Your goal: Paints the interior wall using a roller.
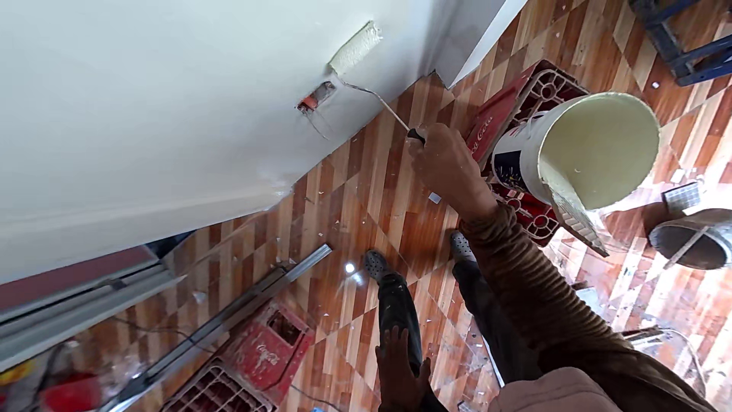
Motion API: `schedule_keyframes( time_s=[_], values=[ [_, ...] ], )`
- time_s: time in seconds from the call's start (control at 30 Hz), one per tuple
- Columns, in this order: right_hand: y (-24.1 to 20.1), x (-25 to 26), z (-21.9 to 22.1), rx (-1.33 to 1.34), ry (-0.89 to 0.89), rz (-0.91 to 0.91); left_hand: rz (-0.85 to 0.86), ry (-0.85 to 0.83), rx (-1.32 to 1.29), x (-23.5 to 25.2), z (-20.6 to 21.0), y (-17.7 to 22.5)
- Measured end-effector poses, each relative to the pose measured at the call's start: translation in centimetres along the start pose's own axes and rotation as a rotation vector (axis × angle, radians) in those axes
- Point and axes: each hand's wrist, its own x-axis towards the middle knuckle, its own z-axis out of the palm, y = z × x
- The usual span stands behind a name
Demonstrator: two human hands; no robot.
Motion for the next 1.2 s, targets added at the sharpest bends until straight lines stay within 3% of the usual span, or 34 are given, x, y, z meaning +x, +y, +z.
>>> schedule_keyframes(
  time_s=[0.17, 0.33, 0.53, 0.9, 1.1, 1.2],
  values=[
    [1.3, 4.5, 2.5, -0.007, -0.056, 0.010, 0.020, 0.045, -0.012, -0.3, 0.6, -0.7],
    [0.8, 2.5, 2.1, 0.023, -0.015, -0.010, -0.004, 0.024, -0.058, -0.7, 0.4, -0.7],
    [1.7, 5.7, 4.8, 0.028, -0.049, 0.026, 0.000, 0.041, -0.060, -0.7, 0.3, -1.0],
    [-1.6, -2.3, 0.0, 0.058, 0.043, -0.047, 0.019, 0.059, -0.064, -0.6, 0.6, -1.1],
    [1.4, 3.6, 4.3, -0.034, -0.004, 0.041, 0.058, 0.121, -0.064, -0.6, 0.3, -1.4],
    [2.5, 4.5, 4.3, -0.053, -0.032, 0.054, 0.076, 0.138, -0.061, -0.2, 0.2, -1.7]
  ],
)
